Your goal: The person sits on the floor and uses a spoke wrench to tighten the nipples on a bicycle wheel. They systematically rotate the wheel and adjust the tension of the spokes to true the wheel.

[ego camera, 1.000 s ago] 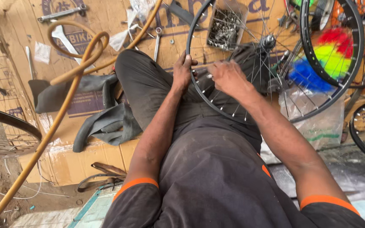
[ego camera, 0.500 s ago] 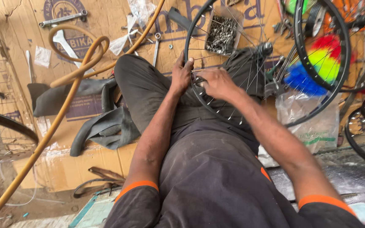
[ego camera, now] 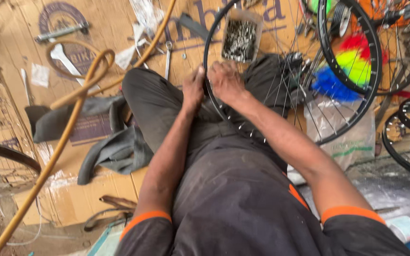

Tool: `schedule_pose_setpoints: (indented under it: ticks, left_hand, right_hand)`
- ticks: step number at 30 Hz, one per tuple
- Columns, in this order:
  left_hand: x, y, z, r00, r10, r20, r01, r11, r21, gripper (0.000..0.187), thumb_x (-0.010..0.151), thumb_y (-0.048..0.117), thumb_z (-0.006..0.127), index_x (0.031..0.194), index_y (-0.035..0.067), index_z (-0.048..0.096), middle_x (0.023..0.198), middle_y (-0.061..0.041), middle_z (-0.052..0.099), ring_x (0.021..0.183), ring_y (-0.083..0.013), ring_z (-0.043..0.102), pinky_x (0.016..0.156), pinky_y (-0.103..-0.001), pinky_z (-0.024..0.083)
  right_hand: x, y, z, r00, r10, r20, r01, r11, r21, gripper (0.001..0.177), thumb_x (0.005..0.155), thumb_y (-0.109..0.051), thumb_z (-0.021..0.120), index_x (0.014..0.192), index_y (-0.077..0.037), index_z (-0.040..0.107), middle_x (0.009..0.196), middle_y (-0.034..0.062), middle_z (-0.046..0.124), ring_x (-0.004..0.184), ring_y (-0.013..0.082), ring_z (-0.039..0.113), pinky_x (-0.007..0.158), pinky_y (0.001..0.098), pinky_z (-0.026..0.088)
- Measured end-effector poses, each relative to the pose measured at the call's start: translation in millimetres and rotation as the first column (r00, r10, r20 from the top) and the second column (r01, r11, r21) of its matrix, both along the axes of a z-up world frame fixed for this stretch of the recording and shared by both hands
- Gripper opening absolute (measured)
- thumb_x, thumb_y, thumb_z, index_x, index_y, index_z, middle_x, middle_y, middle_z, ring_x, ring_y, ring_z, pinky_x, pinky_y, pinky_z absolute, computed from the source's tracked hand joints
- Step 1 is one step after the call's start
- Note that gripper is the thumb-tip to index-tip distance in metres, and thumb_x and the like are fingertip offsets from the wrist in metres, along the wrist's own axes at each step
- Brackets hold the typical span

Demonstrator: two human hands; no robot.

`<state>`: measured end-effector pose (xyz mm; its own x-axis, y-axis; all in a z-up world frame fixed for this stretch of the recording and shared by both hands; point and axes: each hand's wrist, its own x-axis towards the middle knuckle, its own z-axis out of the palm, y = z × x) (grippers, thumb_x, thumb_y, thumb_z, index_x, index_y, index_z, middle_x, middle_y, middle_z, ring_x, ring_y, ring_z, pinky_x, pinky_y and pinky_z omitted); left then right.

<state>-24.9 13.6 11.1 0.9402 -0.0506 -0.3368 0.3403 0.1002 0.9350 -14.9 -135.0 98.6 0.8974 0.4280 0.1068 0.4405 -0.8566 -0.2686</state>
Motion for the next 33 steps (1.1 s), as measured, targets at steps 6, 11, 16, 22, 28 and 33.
schedule_pose_setpoints:
  ticks: [6, 11, 16, 22, 28, 33]
  left_hand:
    - [14.7, -0.1, 25.6, 0.997, 0.025, -0.069, -0.036, 0.985, -0.17, 0.048, 0.104, 0.033, 0.06, 0.14, 0.003, 0.062, 0.077, 0.005, 0.057, 0.066, -0.0066, 0.049, 0.057, -0.024, 0.042]
    - [8.8, 6.8, 37.6, 1.0, -0.002, -0.013, -0.001, 0.976, -0.219, 0.049, 0.107, 0.034, 0.061, 0.143, 0.0, 0.064, 0.079, 0.005, 0.056, 0.069, -0.0053, 0.046, 0.059, -0.022, 0.04]
    - [9.3, 0.7, 16.4, 0.999, -0.003, -0.044, -0.005, 0.985, -0.173, 0.047, 0.105, 0.032, 0.062, 0.139, 0.0, 0.064, 0.076, 0.002, 0.056, 0.066, -0.0074, 0.048, 0.057, -0.023, 0.042]
    - [6.3, -6.3, 11.4, 1.0, 0.014, 0.015, -0.013, 0.996, -0.092, 0.045, 0.105, 0.029, 0.061, 0.142, 0.003, 0.061, 0.081, 0.0, 0.065, 0.072, -0.0058, 0.056, 0.063, -0.022, 0.048]
    - [6.1, -1.5, 28.0, 0.999, 0.022, -0.05, -0.029, 0.989, -0.142, 0.045, 0.107, 0.028, 0.06, 0.143, 0.003, 0.063, 0.079, -0.001, 0.061, 0.068, -0.0086, 0.054, 0.06, -0.026, 0.048]
    - [20.8, -1.5, 38.7, 0.996, -0.013, -0.092, -0.009, 0.973, -0.231, 0.047, 0.106, 0.031, 0.055, 0.145, 0.005, 0.059, 0.079, -0.001, 0.063, 0.064, -0.009, 0.057, 0.058, -0.026, 0.049]
  right_hand:
    - [38.5, -24.1, 20.1, 0.818, 0.017, -0.574, 0.022, 0.998, 0.06, 0.019, 0.084, -0.02, 0.074, 0.093, -0.005, 0.066, 0.098, 0.0176, 0.069, 0.095, 0.0394, 0.068, 0.086, 0.0548, 0.05]
    - [48.2, -24.0, 8.9, 0.82, 0.02, -0.572, 0.042, 0.995, 0.094, 0.027, 0.074, -0.012, 0.077, 0.096, -0.001, 0.065, 0.091, 0.0189, 0.069, 0.088, 0.0391, 0.069, 0.077, 0.0492, 0.055]
    - [11.7, -16.6, -31.1, 0.955, -0.049, -0.291, -0.015, 0.977, -0.213, 0.021, 0.094, 0.002, 0.053, 0.112, 0.007, 0.063, 0.093, 0.0224, 0.07, 0.076, 0.0364, 0.072, 0.064, 0.0497, 0.057]
    - [26.6, -35.1, -22.7, 0.894, -0.014, -0.448, -0.077, 0.98, -0.183, 0.024, 0.083, -0.009, 0.061, 0.104, -0.004, 0.072, 0.1, 0.0248, 0.071, 0.096, 0.0423, 0.069, 0.085, 0.0515, 0.055]
    - [27.1, -40.0, 25.6, 0.833, 0.076, -0.548, 0.047, 0.977, 0.207, 0.038, 0.076, -0.019, 0.079, 0.109, -0.002, 0.069, 0.103, 0.0213, 0.069, 0.101, 0.0408, 0.067, 0.087, 0.0486, 0.052]
    - [-2.5, -39.5, 47.8, 0.994, 0.074, 0.079, -0.098, 0.922, 0.375, 0.02, 0.086, -0.002, 0.07, 0.105, 0.001, 0.063, 0.11, 0.0206, 0.066, 0.106, 0.0383, 0.067, 0.089, 0.0436, 0.056]
